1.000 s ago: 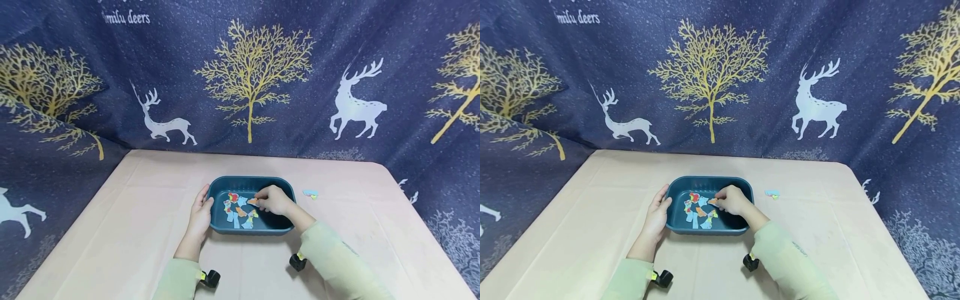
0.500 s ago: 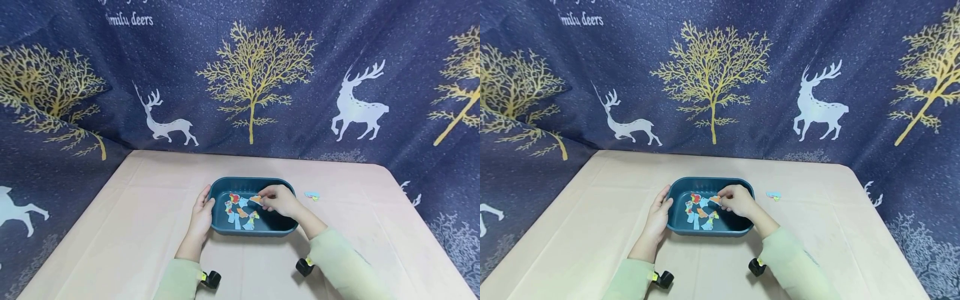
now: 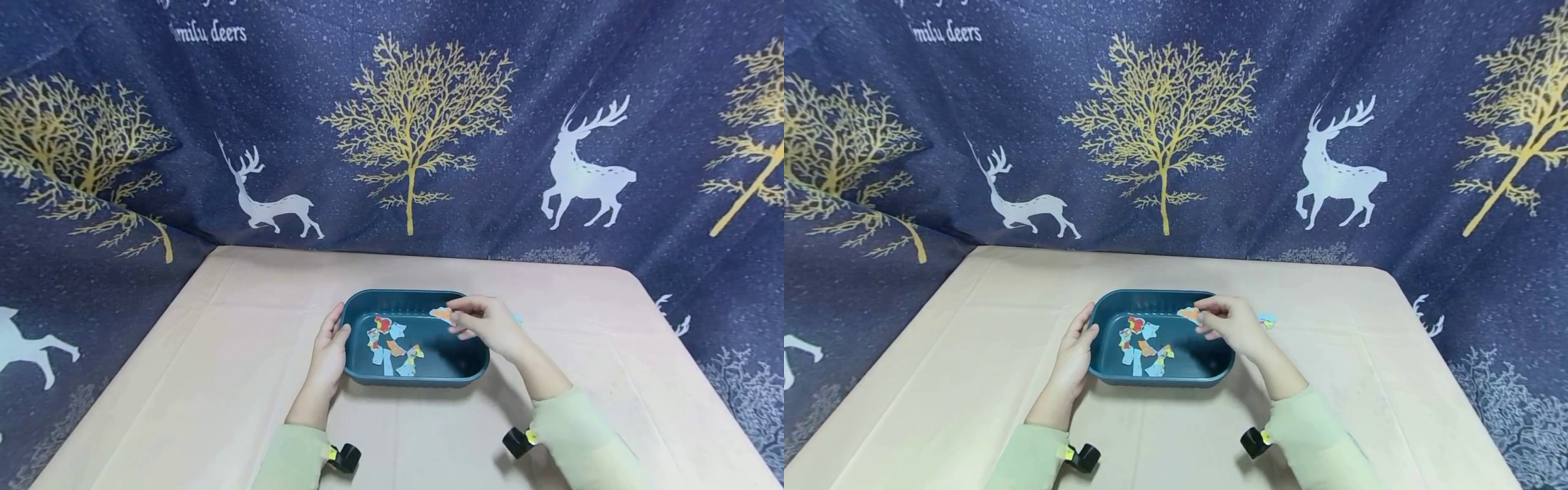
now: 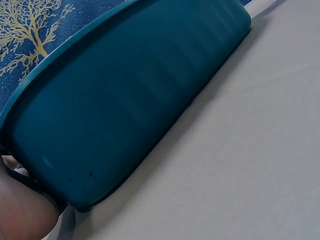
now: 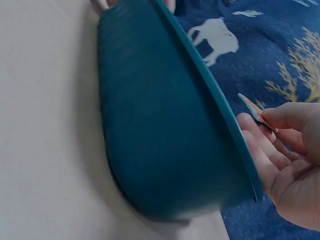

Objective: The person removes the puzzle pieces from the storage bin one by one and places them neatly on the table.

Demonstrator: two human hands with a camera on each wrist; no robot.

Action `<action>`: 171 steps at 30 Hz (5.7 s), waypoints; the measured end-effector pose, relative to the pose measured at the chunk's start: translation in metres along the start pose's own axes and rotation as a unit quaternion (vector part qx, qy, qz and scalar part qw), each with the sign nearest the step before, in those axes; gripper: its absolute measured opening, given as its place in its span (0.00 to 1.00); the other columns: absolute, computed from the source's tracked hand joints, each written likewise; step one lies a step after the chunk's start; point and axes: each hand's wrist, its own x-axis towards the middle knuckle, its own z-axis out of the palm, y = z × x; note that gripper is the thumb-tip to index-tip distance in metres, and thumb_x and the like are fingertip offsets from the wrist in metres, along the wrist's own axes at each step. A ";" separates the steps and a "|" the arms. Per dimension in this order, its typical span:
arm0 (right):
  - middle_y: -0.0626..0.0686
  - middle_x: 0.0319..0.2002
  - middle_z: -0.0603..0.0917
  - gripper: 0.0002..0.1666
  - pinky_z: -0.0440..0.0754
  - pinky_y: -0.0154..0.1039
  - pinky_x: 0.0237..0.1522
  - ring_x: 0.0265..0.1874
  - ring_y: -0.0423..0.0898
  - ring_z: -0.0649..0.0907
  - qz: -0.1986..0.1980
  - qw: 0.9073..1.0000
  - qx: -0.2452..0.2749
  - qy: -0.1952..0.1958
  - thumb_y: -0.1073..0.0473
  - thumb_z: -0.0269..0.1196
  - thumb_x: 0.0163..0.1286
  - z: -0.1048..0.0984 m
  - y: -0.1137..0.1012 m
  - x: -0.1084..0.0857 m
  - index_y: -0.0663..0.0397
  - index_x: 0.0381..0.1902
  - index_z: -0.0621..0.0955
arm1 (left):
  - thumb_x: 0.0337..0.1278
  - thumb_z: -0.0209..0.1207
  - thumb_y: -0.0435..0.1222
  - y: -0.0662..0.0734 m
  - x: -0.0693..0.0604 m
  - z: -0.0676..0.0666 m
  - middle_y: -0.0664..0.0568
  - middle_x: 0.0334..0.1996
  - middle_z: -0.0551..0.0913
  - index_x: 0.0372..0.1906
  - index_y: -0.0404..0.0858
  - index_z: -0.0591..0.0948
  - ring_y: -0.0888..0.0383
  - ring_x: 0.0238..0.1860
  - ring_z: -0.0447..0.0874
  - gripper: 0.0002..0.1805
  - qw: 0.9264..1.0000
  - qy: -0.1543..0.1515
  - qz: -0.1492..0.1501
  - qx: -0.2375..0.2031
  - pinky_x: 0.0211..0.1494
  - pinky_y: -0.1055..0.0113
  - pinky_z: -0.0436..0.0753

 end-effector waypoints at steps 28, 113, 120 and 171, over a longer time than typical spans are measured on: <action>0.43 0.32 0.85 0.06 0.86 0.34 0.33 0.30 0.39 0.88 0.017 0.973 0.159 0.164 0.61 0.62 0.65 -0.077 0.042 -0.045 0.46 0.40 0.81 | 0.71 0.40 0.32 -0.001 0.001 0.003 0.47 0.75 0.52 0.73 0.41 0.55 0.49 0.75 0.48 0.28 1.000 -0.003 -0.001 0.012 0.76 0.54 0.53; 0.35 0.28 0.83 0.34 0.85 0.30 0.39 0.31 0.32 0.85 0.189 0.947 0.130 0.225 0.56 0.52 0.72 -0.108 0.090 -0.049 0.74 0.67 0.60 | 0.71 0.40 0.32 0.002 0.001 0.000 0.50 0.75 0.52 0.74 0.41 0.54 0.51 0.75 0.48 0.28 1.000 -0.003 -0.004 0.012 0.76 0.55 0.54; 0.36 0.31 0.83 0.35 0.85 0.31 0.38 0.31 0.33 0.86 0.191 0.950 0.128 0.212 0.54 0.49 0.73 -0.109 0.084 -0.051 0.75 0.67 0.59 | 0.71 0.39 0.32 0.002 0.000 -0.001 0.49 0.75 0.52 0.74 0.41 0.53 0.50 0.75 0.48 0.28 1.000 -0.004 -0.001 0.017 0.76 0.54 0.53; 0.55 0.47 0.85 0.34 0.85 0.35 0.44 0.39 0.37 0.86 0.064 0.991 0.092 0.077 0.51 0.56 0.70 -0.049 0.003 -0.011 0.76 0.60 0.68 | 0.71 0.39 0.33 0.001 0.001 -0.001 0.47 0.74 0.53 0.73 0.41 0.55 0.48 0.75 0.49 0.27 1.000 -0.005 0.008 0.006 0.76 0.54 0.53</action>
